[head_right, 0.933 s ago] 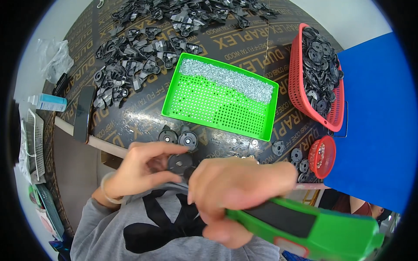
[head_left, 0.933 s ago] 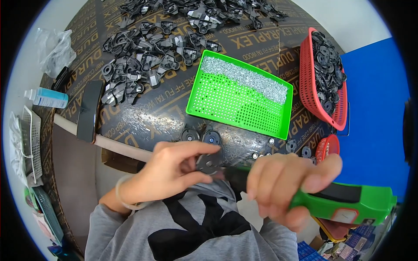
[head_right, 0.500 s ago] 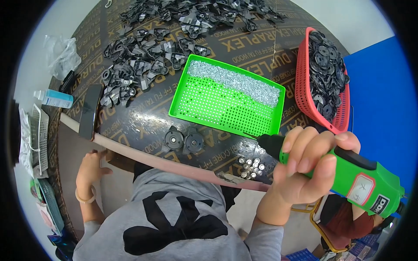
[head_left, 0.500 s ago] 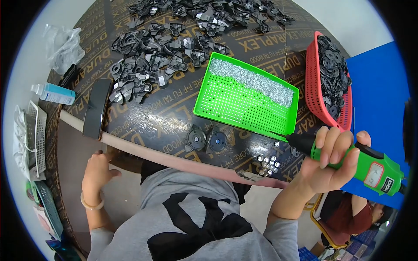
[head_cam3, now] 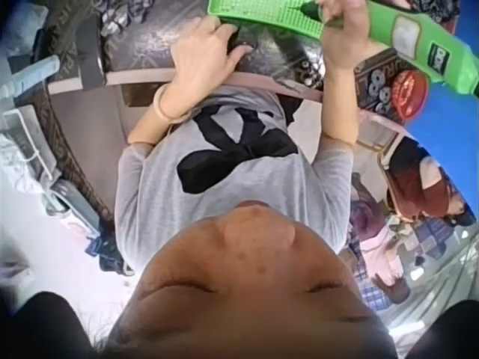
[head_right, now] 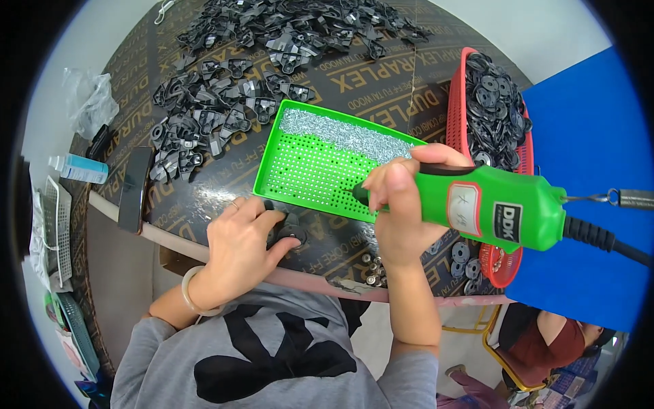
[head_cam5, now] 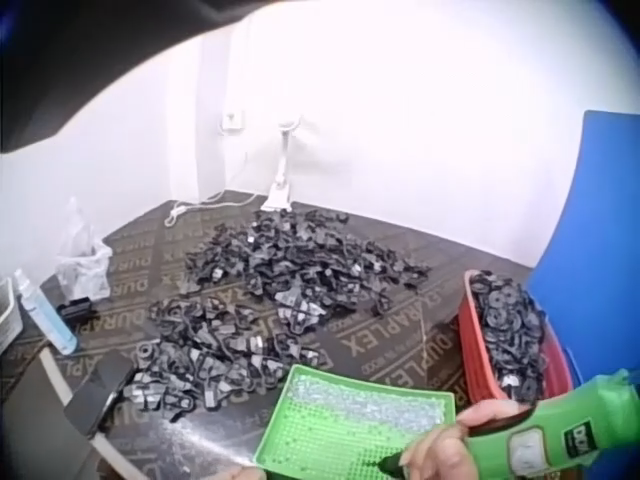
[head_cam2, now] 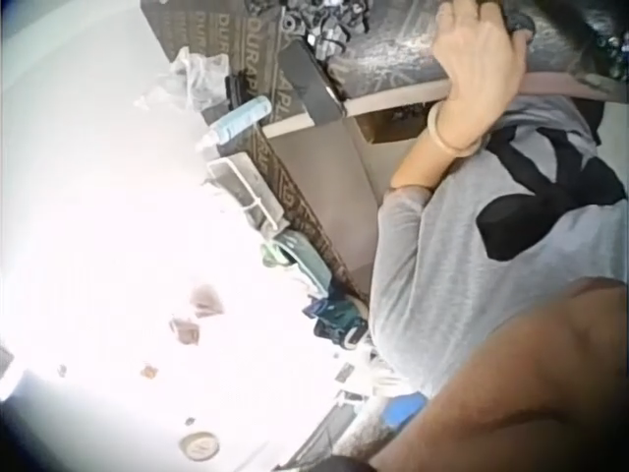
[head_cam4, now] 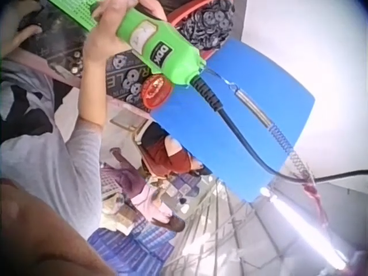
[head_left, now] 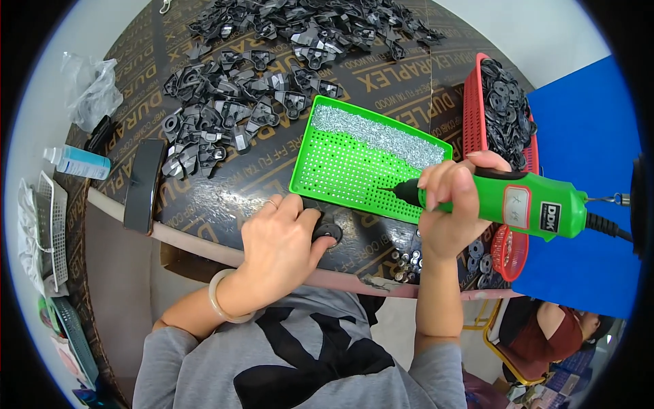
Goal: Assembling small plastic components and securing them with screws using an electric screwdriver.
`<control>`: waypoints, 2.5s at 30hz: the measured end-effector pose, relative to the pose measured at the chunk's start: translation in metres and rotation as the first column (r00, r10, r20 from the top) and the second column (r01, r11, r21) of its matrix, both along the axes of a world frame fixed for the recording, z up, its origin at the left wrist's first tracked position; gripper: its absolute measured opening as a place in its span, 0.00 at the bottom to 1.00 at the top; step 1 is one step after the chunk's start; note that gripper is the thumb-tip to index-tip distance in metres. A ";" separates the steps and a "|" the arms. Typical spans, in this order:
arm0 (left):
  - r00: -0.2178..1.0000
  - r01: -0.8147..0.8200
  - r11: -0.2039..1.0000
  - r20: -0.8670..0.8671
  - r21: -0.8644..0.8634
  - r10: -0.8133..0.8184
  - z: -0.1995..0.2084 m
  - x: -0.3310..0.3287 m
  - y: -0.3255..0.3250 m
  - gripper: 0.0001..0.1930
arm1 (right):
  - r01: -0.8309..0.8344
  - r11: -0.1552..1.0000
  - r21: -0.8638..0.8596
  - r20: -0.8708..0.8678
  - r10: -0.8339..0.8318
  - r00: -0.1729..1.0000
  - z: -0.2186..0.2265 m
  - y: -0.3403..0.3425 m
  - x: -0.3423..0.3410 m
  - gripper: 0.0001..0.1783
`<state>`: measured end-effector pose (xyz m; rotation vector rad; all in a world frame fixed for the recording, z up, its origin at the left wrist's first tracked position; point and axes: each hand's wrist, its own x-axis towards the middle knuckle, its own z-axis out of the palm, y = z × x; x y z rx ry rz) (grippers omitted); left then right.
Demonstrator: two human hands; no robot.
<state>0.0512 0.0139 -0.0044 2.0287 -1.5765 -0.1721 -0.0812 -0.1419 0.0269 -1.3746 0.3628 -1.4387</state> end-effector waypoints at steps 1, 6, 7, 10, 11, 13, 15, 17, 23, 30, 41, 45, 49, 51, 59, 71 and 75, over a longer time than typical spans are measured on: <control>1.000 0.017 1.000 -0.005 0.004 -0.017 -0.002 0.000 -0.001 0.15 | 0.001 0.999 0.034 -0.005 -0.001 1.000 -0.002 -0.001 0.002 0.17; 0.995 0.049 0.999 -0.083 -0.018 -0.051 0.001 -0.006 -0.006 0.16 | -0.027 0.998 0.049 -0.013 0.027 1.000 -0.010 -0.005 0.007 0.16; 0.987 0.079 0.995 -0.137 -0.053 -0.086 0.003 -0.007 -0.008 0.16 | -0.024 0.998 0.052 -0.016 0.024 1.000 -0.011 -0.005 0.007 0.16; 0.947 0.154 0.970 -0.252 -0.186 -0.198 0.004 -0.004 -0.012 0.14 | -0.011 0.998 0.057 -0.049 0.013 0.999 -0.014 -0.004 0.008 0.16; 0.913 0.189 0.939 -0.302 -0.286 -0.275 0.004 -0.003 -0.013 0.13 | -0.015 0.999 0.038 -0.036 0.017 0.999 -0.015 -0.005 0.009 0.16; 0.755 0.181 0.956 -0.590 -0.232 -0.287 0.003 -0.004 -0.011 0.11 | -0.017 1.000 0.020 -0.024 0.018 1.000 -0.015 -0.005 0.009 0.16; 0.520 0.189 0.966 -0.816 -0.177 -0.251 0.001 -0.007 -0.009 0.10 | -0.018 0.999 0.029 -0.036 0.019 0.999 -0.015 -0.005 0.009 0.16; 0.331 0.091 0.984 -0.927 -0.154 -0.176 -0.005 -0.011 -0.009 0.07 | -0.026 0.999 0.023 -0.031 0.027 0.999 -0.016 -0.005 0.008 0.16; 0.208 0.107 0.991 -0.973 -0.082 -0.103 -0.003 -0.010 -0.008 0.12 | -0.037 0.999 -0.017 -0.045 0.036 0.998 -0.018 -0.004 0.008 0.15; 0.354 0.158 0.967 -0.903 -0.201 -0.245 -0.017 -0.011 -0.012 0.22 | -0.015 0.999 -0.033 -0.039 0.014 0.999 -0.012 -0.003 0.005 0.17; 0.405 0.169 0.982 -0.902 -0.090 -0.152 -0.014 -0.014 -0.012 0.26 | -0.301 0.953 0.031 0.001 0.301 0.953 0.046 0.046 -0.046 0.22; 0.386 0.154 0.983 -0.909 -0.102 -0.155 -0.009 -0.018 -0.014 0.25 | -0.298 0.950 0.087 -0.010 0.300 0.954 0.041 0.052 -0.045 0.23; 0.360 0.133 0.986 -0.922 -0.098 -0.140 -0.009 -0.019 -0.013 0.25 | -0.256 0.959 0.125 -0.017 0.260 0.965 0.039 0.053 -0.043 0.23; 0.351 0.137 0.986 -0.926 -0.097 -0.140 -0.010 -0.020 -0.013 0.25 | -0.258 0.958 0.123 -0.024 0.263 0.965 0.038 0.052 -0.042 0.23; 0.359 0.122 0.988 -0.923 -0.099 -0.137 -0.010 -0.020 -0.013 0.26 | -0.388 0.920 0.048 -0.032 0.390 0.920 0.031 0.045 -0.046 0.21; 0.414 0.063 0.992 -0.901 -0.111 -0.127 -0.006 -0.009 -0.012 0.25 | -0.288 0.937 0.199 0.051 0.283 0.958 0.038 0.033 -0.024 0.24; 0.398 0.062 0.998 -0.916 -0.022 -0.045 -0.010 -0.003 -0.014 0.26 | -0.222 0.966 0.134 0.017 0.221 0.975 0.030 0.021 -0.009 0.23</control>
